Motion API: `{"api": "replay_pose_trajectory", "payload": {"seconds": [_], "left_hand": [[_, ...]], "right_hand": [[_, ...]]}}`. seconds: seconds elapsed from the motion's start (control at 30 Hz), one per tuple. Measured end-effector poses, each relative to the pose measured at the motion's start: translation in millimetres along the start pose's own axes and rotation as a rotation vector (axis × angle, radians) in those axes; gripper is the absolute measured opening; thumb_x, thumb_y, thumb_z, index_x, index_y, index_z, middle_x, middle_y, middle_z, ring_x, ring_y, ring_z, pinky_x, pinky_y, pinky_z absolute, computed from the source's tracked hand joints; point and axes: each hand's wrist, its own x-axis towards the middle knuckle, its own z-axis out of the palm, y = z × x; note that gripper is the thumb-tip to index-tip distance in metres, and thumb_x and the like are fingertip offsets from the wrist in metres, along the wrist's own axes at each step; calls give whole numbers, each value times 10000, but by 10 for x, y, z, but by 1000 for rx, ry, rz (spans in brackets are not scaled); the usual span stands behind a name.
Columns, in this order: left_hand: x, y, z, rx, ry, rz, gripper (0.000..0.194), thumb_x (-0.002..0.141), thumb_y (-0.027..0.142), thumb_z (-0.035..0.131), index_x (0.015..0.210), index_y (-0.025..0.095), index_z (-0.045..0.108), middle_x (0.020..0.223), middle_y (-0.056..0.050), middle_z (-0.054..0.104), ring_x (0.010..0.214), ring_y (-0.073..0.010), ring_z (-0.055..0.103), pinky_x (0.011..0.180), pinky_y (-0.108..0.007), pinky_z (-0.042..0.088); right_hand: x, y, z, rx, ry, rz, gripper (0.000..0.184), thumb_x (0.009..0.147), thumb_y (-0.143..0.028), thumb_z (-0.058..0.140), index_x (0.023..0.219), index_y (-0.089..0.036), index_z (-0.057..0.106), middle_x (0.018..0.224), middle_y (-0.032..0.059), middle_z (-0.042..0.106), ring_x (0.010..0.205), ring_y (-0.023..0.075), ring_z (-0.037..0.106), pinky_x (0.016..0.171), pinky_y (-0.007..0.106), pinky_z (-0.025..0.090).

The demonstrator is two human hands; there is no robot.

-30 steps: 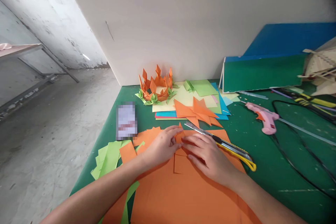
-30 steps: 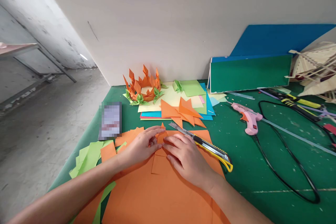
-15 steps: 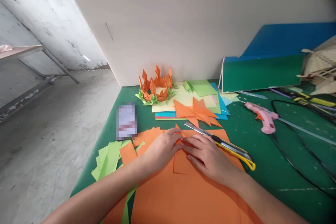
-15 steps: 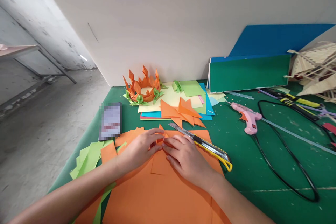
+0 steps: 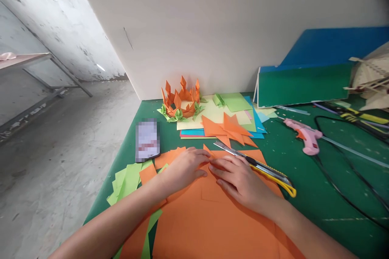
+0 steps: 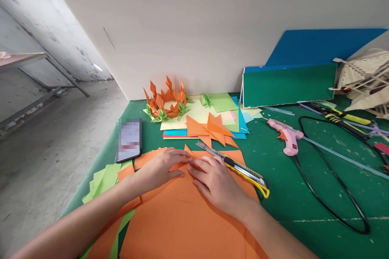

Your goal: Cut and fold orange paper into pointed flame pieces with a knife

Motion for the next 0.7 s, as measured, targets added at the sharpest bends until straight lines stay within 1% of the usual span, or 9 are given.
{"api": "replay_pose_trajectory", "payload": {"seconds": [0.07,0.13,0.23,0.27,0.47,0.7], "left_hand": [[-12,-6,-24,-6,-18,1,349,842,166,659,1178,259,643,1308,-39,633,1196,-245,586,1027,-399,458],[-29,-18,-53,-33,-64,6,429,820,202,704,1232,274,612,1368,-45,588,1241,-254,555,1047,-412,439],[-50,-32,-92,-70,-125,8,619,731,266,804,1301,276,561,1425,-63,531,1292,-277,505,1074,-432,410],[-54,-33,-100,-76,-133,4,656,709,272,823,1307,269,555,1428,-69,525,1302,-281,493,1081,-434,403],[-63,-34,-94,-102,-111,1,613,737,286,801,1298,281,554,1422,-66,522,1308,-278,488,1086,-420,395],[-59,-63,-75,-131,-103,10,625,723,296,812,1292,279,554,1422,-75,518,1316,-282,481,1088,-424,390]], "right_hand": [[0,-1,-1,-1,-5,-1,325,968,-229,460,1245,-288,619,1302,55,627,1151,266,546,936,476,447],[1,-3,-3,-7,-11,0,328,968,-231,465,1255,-288,613,1319,57,617,1152,269,545,945,483,444],[1,-6,-4,-11,-21,4,330,970,-242,473,1270,-282,604,1341,58,602,1165,277,534,962,500,436],[1,-7,-4,-8,-23,3,331,970,-242,476,1274,-276,602,1345,59,599,1166,278,532,965,503,437],[1,-2,-5,10,3,-16,324,973,-248,472,1262,-284,613,1331,64,609,1151,271,544,958,496,459],[-4,20,10,31,-1,-28,329,989,-266,448,1277,-289,606,1333,61,606,1153,273,539,958,499,472]]}}
